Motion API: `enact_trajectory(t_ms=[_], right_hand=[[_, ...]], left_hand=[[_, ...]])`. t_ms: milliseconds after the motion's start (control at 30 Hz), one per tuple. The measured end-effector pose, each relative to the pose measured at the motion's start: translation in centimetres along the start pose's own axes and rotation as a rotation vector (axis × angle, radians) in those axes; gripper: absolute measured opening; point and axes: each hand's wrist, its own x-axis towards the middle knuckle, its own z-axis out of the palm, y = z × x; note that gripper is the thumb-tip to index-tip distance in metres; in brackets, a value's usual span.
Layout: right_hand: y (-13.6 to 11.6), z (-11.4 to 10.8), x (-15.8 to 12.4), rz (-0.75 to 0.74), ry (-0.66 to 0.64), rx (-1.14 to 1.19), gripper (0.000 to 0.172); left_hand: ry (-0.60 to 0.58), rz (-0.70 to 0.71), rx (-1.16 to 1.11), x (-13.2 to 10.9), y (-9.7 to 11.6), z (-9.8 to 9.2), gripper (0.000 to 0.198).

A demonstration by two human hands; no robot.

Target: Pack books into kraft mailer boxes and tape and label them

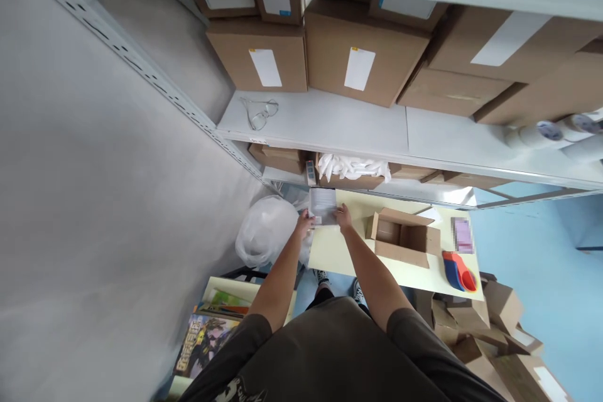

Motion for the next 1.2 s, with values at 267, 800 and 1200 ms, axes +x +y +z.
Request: enact_trajectory(t_ms=[267, 800, 1200], right_hand=[[-7.8, -6.4, -2.7, -0.049, -0.179, 0.389, 0.052], [-2.1, -33.2, -12.1, -0.163, -0.215, 0.549, 0.053], [0.3, -43.6, -9.7, -0.242, -0.193, 0.181, 0.053]], left_hand=[[-0.112, 0.092, -0.123, -5.9, 5.9, -1.1, 0.057], [-0.237, 0.231, -0.081, -15.3, 10.2, 23.4, 0.065], [-0.239, 0.091, -0.314, -17.1, 8.8, 36.9, 0.064]])
